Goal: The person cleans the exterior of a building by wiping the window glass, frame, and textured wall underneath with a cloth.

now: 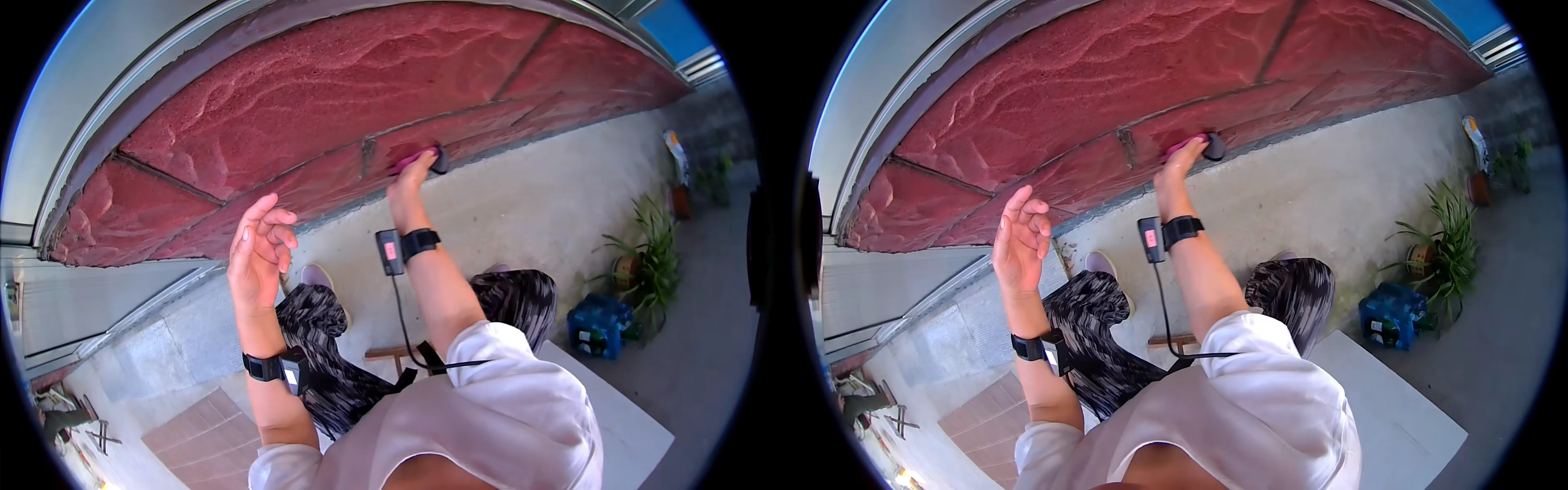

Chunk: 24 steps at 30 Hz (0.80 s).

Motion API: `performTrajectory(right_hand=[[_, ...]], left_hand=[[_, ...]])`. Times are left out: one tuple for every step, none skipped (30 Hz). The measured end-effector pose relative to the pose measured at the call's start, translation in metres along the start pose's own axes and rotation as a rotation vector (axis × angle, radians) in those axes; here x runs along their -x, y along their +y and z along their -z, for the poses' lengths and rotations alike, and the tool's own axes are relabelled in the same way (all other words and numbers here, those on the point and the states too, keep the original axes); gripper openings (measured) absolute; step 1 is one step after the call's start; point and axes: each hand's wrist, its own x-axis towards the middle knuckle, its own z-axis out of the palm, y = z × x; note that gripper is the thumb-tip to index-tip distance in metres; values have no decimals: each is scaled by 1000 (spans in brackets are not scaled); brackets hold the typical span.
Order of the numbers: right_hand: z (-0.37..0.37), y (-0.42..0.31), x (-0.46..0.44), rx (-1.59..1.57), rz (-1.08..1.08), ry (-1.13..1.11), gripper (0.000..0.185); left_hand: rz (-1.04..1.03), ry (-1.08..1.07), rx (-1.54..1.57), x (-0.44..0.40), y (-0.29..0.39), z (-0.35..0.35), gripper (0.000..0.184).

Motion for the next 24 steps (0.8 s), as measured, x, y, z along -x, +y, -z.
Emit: performTrajectory(right_hand=[[-3, 12, 16, -23, -39, -19, 67], [-5, 32, 24, 32, -58, 26, 67], [-5, 49, 28, 85, -75, 72, 66], [-9, 55, 41, 26, -162, 53, 67], [-10, 53, 56, -35, -254, 33, 67], [-13, 42, 72, -35, -253, 38, 67], [-21, 27, 91, -42, -317, -22, 66], [-23, 22, 99, -49, -384, -81, 66], [-17, 29, 91, -49, -392, -78, 66], [-11, 35, 75, -1, -308, -61, 65], [-5, 42, 57, 49, -227, -49, 65], [3, 39, 36, 17, -189, -75, 64], [12, 29, 14, -14, -155, -101, 64], [16, 15, -1, 2, -120, -63, 66], [34, 22, -43, 61, -126, -81, 65], [32, 1, -43, 69, -123, -23, 62], [24, -18, -44, 74, -112, 32, 60], [29, -23, -54, 77, -125, 23, 60], [36, -23, -66, 80, -194, 15, 57], [43, -17, -71, 82, -260, 10, 55], [47, -6, -69, 86, -266, 9, 55], [49, 7, -65, 95, -302, 12, 55], [47, 17, -58, 104, -337, 13, 55], [43, 29, -44, 98, -380, 43, 56]], left_hand=[[-3, -21, 15, 0, -1, -1, 53], [0, -31, 24, -1, -1, -1, 53], [6, -25, 17, -2, -2, -1, 54], [13, -17, 8, -3, -3, -2, 55], [18, -23, 11, -4, -4, -3, 55], [25, -14, 8, -6, -5, -4, 56], [32, -3, 2, -7, -6, -5, 56], [38, 0, -2, -7, -6, -6, 56], [49, 7, -20, -8, -7, -9, 57], [62, 19, -39, -9, -9, -11, 58], [64, 31, -43, -10, -10, -13, 58], [64, 8, -48, -10, -12, -13, 59], [64, -12, -54, -10, -12, -13, 59], [68, -15, -55, -10, -12, -14, 60], [66, 12, -62, -9, -11, -15, 60], [71, -8, -62, -9, -10, -15, 60], [72, -35, -60, -10, -9, -15, 60], [65, -44, -57, -9, -8, -14, 60], [66, -31, -60, -8, -7, -14, 60], [50, -43, -39, -7, -5, -15, 60], [33, -58, -18, -7, -5, -16, 59], [30, -51, -18, -7, -5, -16, 59], [32, -79, -2, -6, -6, -16, 58], [34, -107, 15, -6, -6, -16, 57]])
